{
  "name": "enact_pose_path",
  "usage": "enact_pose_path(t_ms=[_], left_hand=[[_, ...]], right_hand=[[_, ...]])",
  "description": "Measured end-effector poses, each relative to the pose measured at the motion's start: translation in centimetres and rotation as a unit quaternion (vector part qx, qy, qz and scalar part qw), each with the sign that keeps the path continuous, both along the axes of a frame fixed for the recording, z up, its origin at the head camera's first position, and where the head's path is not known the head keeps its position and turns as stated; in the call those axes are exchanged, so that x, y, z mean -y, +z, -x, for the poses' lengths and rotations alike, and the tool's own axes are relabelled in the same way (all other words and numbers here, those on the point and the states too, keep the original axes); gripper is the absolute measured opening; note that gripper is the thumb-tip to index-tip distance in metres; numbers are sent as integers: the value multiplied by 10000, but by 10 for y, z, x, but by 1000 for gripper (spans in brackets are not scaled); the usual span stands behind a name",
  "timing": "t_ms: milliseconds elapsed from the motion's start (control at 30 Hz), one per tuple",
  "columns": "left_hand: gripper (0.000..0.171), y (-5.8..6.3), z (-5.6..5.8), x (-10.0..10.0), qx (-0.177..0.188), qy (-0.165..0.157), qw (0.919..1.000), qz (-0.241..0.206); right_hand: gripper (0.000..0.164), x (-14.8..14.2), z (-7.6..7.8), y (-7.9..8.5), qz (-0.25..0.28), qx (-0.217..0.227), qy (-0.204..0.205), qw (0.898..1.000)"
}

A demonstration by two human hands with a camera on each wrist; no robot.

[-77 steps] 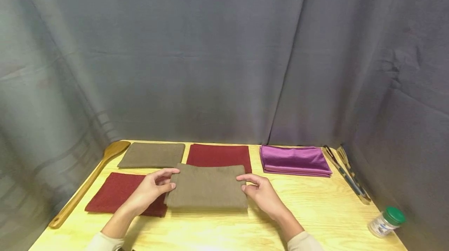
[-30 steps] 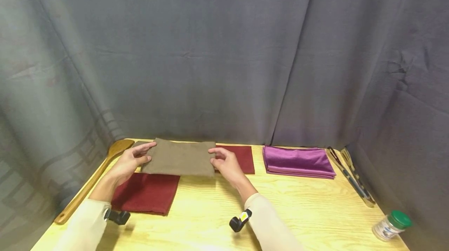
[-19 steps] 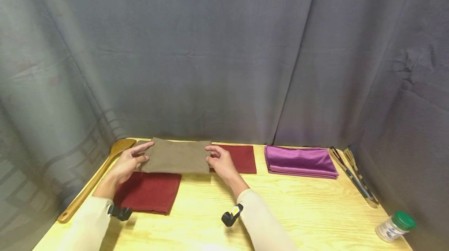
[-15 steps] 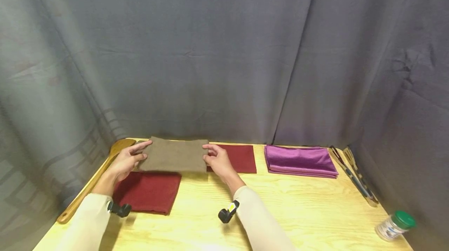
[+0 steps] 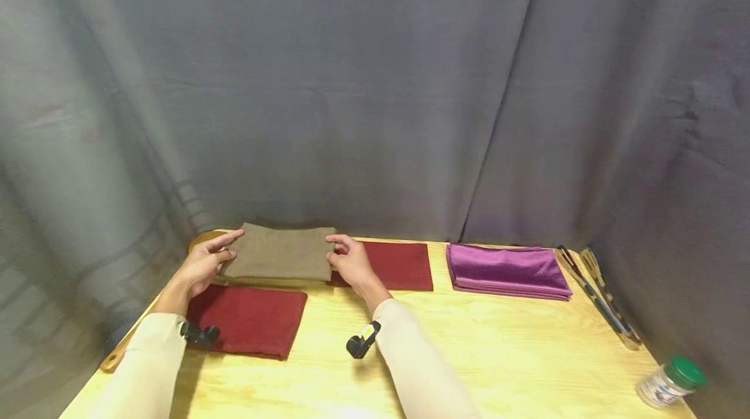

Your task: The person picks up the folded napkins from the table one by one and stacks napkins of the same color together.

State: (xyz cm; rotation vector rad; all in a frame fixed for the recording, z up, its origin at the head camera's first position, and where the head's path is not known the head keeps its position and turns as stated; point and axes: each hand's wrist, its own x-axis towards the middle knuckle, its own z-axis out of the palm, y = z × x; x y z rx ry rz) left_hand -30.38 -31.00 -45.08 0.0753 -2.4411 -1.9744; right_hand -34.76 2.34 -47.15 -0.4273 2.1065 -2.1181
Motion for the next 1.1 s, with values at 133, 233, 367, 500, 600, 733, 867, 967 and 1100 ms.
enact_pose_path(t_ms=[133,233,367,500,600,733,867,967,1100], left_hand=[[62,-4,6,7,54,139,9999,35],[61,-5,10,12,82,186,9998,31],[61,-5,12,20,142,214,9997,61],[62,-8,13,28,179,248,9995,12],[63,-10,13,31,166,330,9993,-32],[62,-12,15,33,116,513,9986,67],[61,-13,16,33,104,723,9971,216],[61,-12,19,33,108,808,9966,153],[61,-6,23,33,109,897,9955,285]], right_hand=[[41,12,4,-7,114,37,29,9999],[41,18,6,-9,94,65,33,9999],[42,26,9,-7,-30,132,113,9998],[43,33,11,-4,-42,201,125,9997],[45,38,13,-3,-67,225,114,9997],[46,45,15,-3,-181,146,116,9997],[46,51,16,-5,-176,181,94,9996],[47,54,18,-8,-144,243,108,9995],[47,55,20,-10,-212,238,65,9995]])
